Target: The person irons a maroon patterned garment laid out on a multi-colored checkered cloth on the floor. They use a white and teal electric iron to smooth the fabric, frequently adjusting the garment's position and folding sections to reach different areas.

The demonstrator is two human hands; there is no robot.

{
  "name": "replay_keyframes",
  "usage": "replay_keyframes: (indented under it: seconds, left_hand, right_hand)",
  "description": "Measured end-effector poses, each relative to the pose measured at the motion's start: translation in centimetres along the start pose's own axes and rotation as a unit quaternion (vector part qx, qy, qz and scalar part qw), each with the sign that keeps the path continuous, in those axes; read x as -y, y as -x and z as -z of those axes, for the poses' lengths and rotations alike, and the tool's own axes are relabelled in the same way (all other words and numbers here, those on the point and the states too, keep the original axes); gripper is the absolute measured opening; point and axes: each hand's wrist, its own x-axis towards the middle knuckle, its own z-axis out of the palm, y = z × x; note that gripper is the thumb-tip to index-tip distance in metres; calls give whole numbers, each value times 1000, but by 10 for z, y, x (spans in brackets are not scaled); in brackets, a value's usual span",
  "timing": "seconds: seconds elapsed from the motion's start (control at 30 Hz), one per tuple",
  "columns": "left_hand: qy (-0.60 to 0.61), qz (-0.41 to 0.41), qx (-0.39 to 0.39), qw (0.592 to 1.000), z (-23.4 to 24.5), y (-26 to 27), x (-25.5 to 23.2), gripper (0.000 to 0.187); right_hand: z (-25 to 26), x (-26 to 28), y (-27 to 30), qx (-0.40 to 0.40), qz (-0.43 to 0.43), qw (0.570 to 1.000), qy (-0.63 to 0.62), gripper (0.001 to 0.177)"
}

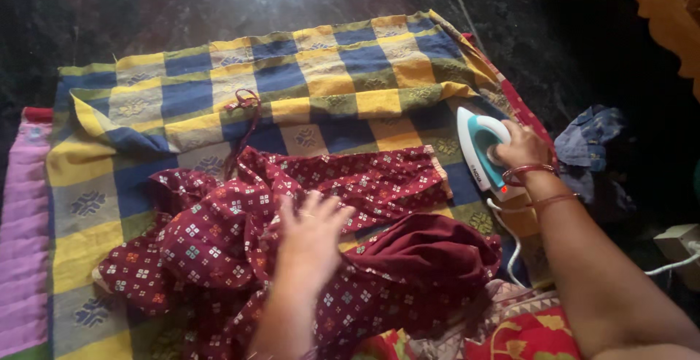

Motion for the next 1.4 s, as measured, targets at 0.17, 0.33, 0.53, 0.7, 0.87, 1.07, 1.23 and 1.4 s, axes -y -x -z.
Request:
replay_keyframes:
  seconds: [0.17, 0.33, 0.53, 0.7, 0.87, 1.07, 1.23, 1.4]
  left_hand:
    - [-12, 32, 94, 995, -35, -3, -11, 74]
    - [-88, 124, 254, 955, -21, 3, 13, 31]
    - [-12, 288, 204, 935, -16, 23, 74, 29]
    - [2, 275, 151, 949, -7, 36, 78, 29]
    - [36, 269, 138, 952, 11, 36, 73, 23]
    - [41, 188, 36, 981, -7, 20, 64, 18]
    - [70, 137, 106, 982, -27, 14, 56, 27]
    - [76, 174, 141, 972, -30, 17, 64, 28]
  right_hand:
    - [61, 85, 31, 63, 50, 996, -44, 59]
    - [29, 190, 102, 160, 226, 960, -46, 43]
    - [8, 243, 116, 75, 308, 948, -8, 44]
    - [17, 280, 113, 86, 257, 963, 20, 49]
    - [29, 300, 143, 195, 375, 906, 7, 44]
    - [21, 327, 174, 169, 451, 876, -6, 45]
    - [-6, 316, 133, 106, 467, 878, 5, 29]
    - [-9, 258, 69, 46, 351, 935, 17, 41]
